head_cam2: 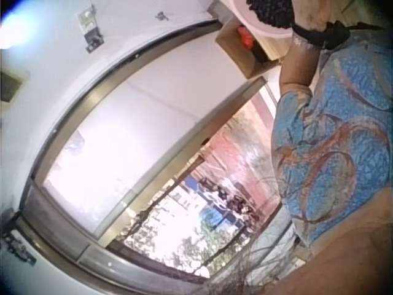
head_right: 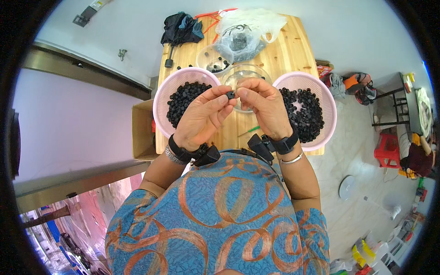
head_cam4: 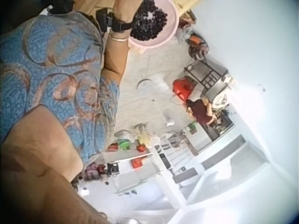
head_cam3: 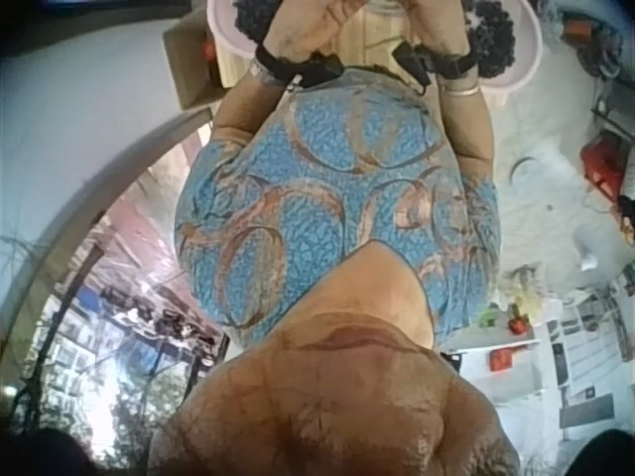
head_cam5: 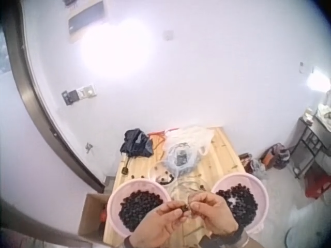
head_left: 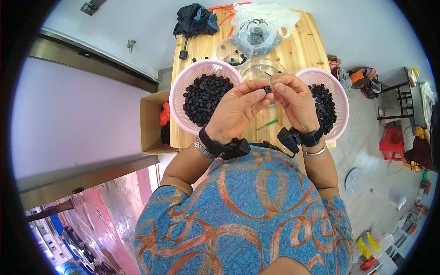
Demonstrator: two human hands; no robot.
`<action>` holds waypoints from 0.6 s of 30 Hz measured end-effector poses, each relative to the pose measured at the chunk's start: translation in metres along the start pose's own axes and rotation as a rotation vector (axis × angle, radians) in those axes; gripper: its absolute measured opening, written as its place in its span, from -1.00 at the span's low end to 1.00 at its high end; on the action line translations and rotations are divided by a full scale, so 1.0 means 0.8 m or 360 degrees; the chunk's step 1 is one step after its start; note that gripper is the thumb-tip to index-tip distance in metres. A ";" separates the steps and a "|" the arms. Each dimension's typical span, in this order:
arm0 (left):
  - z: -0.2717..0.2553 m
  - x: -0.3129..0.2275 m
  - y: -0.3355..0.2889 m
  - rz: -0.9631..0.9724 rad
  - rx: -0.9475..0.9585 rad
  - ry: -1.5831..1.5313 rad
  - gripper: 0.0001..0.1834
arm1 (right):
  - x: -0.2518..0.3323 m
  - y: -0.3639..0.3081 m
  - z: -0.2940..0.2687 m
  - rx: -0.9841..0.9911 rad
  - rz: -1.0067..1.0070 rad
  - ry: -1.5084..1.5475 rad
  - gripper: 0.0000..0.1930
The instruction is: The recorder manually inspects small black circular components, transferring them from a pink bowl to a clear container.
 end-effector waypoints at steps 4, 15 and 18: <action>0.016 0.003 -0.004 -0.0008 0.0081 0.0037 -0.77 | 0.019 -0.015 0.005 0.0082 -0.0256 -0.0234 -0.92; 0.036 0.010 -0.014 0.0111 0.0054 0.0261 -0.77 | 0.051 -0.050 0.025 0.0150 -0.0815 -0.1018 -0.89; 0.034 0.015 -0.014 0.0134 -0.0004 0.0304 -0.78 | 0.054 -0.054 0.027 0.0157 -0.0862 -0.1228 -0.90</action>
Point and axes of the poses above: each hand's wrist, its own y-axis towards the middle knuckle, its own z-axis out of the palm, x = y × z, the point moved 4 cm from there along y, towards the middle knuckle, and after that the axes turned 7 degrees about y, right-handed, at the moved point
